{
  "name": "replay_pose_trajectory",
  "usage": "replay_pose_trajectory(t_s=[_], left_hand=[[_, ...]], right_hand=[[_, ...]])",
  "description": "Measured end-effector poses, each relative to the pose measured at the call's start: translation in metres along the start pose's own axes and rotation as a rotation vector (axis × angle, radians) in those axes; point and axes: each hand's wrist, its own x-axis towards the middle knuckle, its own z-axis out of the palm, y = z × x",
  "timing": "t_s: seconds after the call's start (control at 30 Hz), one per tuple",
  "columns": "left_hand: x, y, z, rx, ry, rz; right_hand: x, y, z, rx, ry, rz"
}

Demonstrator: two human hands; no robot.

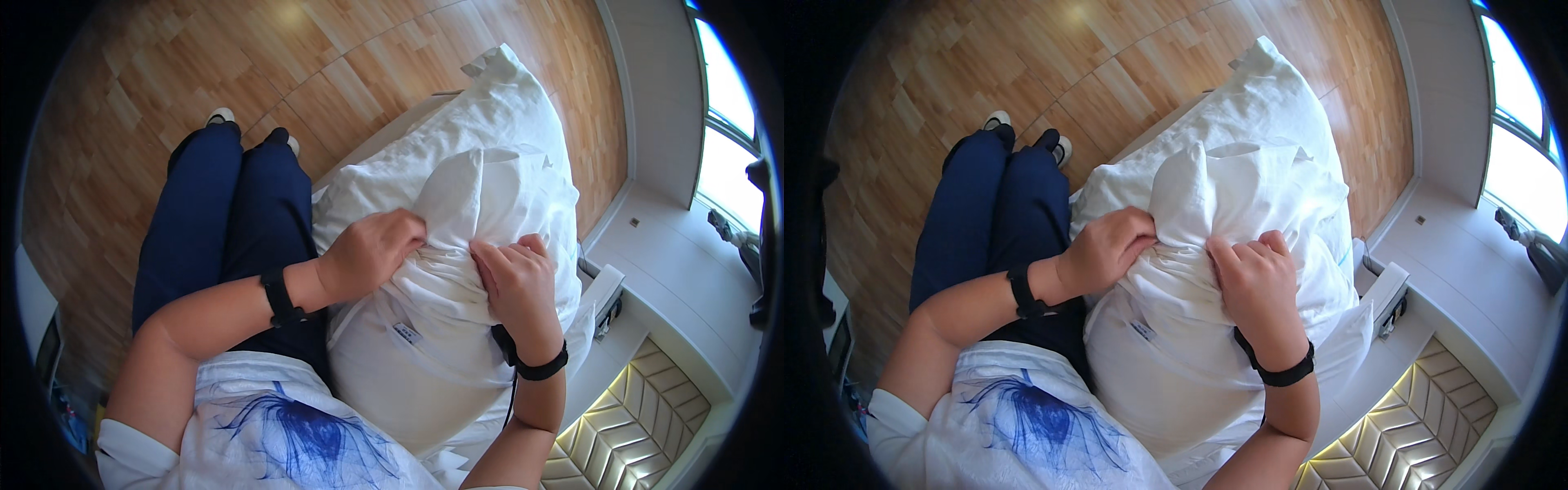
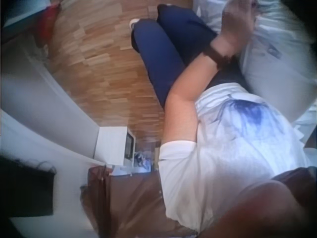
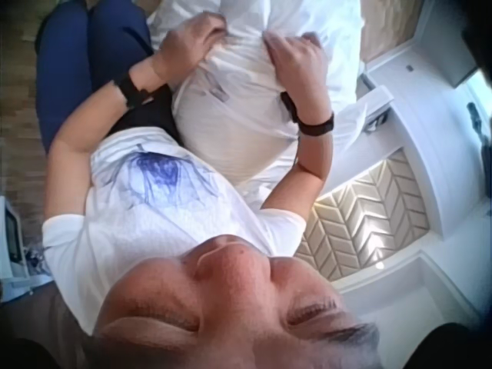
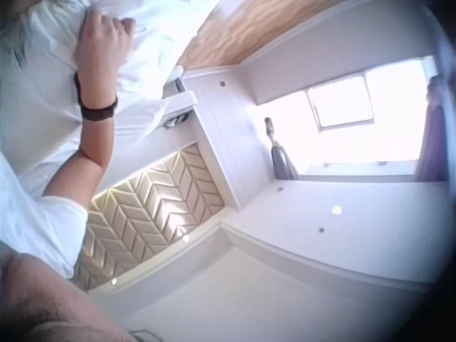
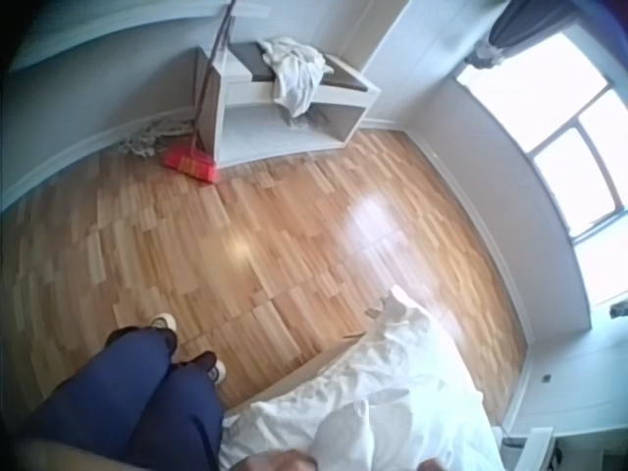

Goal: The person inserts a pillow into a white pillowcase on a bed. They align the corners, push the pillow inside, and smooth the case to fit snugly. The pillow is then placed on the bed.

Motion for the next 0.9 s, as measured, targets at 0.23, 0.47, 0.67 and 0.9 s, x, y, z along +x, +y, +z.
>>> replay_pose_trajectory(t_s=[0.23, 0.47, 0.67, 0.9], left_hand=[[0.026, 0.001, -0.003, -0.081, -0.052, -0.169], [0.057, -0.014, 0.006, -0.152, -0.087, -0.253], [0.052, -0.004, 0.001, -0.403, -0.168, -0.289], [0.033, 0.066, -0.035, -1.094, -0.413, -0.529]], right_hand=[[-0.006, 0.003, -0.003, 0.074, -0.016, -0.019], [0.004, -0.002, 0.001, -0.06, 0.104, -0.084], [-0.004, -0.003, -0.007, -0.008, 0.117, -0.025], [-0.033, -0.037, -0.051, 0.151, 0.32, 0.193]])
